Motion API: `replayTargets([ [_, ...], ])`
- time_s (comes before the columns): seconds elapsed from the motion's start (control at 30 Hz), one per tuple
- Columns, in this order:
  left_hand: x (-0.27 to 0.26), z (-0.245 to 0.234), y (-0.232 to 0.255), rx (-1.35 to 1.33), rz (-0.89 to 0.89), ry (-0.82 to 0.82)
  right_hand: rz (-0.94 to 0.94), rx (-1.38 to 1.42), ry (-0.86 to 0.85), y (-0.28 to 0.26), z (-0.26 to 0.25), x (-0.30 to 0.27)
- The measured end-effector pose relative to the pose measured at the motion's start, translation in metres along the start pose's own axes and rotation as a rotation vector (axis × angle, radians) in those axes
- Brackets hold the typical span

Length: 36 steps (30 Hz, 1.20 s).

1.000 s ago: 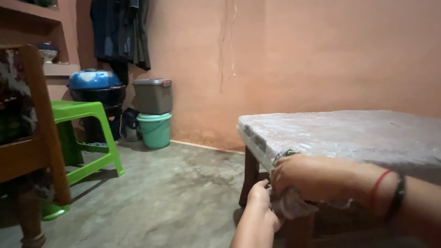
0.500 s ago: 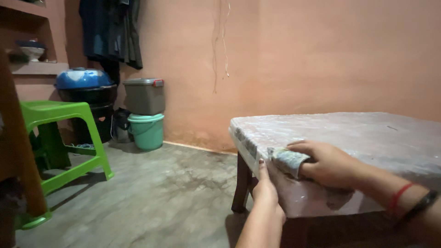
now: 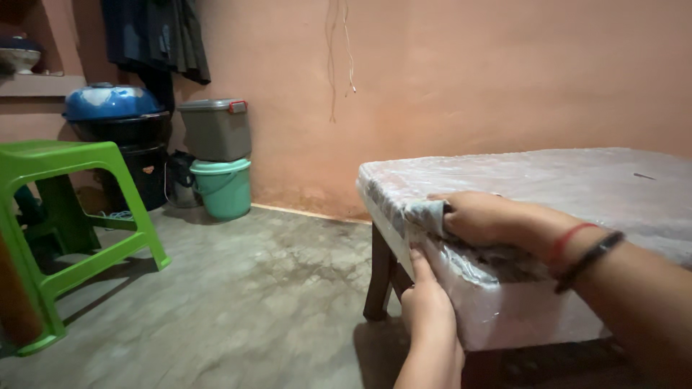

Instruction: The person attaches black rubber feet to the legs of a brown plastic stool, then places a plastic-wrapped cushion on the stool and wipes the cushion surface with a cloth.

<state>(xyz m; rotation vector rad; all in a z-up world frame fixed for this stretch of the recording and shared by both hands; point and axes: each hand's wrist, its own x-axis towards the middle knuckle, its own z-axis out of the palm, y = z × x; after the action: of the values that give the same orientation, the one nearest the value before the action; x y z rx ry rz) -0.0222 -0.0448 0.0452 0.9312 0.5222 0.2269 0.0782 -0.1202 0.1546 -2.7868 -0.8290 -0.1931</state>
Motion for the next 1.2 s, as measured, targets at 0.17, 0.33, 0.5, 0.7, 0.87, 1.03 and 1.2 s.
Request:
replayTargets([
  [0.17,-0.005,-0.003,0.006,0.071,0.036,-0.011,-0.024,-0.048,-0.017,0.016,0.012,0.050],
  [0.33,-0.002,-0.002,0.003,0.165,0.049,0.057,-0.044,-0.038,0.061,0.021,0.020,0.048],
  [0.5,0.015,0.001,-0.002,0.275,0.034,0.096,-0.104,-0.025,0.092,0.013,0.013,0.003],
  [0.7,0.024,0.000,-0.009,0.307,0.109,0.039,-0.131,-0.044,0.094,-0.009,-0.003,-0.072],
  [0.87,0.018,-0.003,-0.008,0.116,0.046,-0.066,-0.069,-0.071,0.089,-0.029,-0.009,-0.111],
  [1.03,0.010,-0.002,-0.006,0.066,0.061,-0.048,-0.088,0.009,0.003,-0.036,-0.017,-0.093],
  [1.2,0.006,-0.004,0.000,0.157,0.010,-0.047,0.004,0.039,-0.039,-0.021,-0.008,-0.043],
])
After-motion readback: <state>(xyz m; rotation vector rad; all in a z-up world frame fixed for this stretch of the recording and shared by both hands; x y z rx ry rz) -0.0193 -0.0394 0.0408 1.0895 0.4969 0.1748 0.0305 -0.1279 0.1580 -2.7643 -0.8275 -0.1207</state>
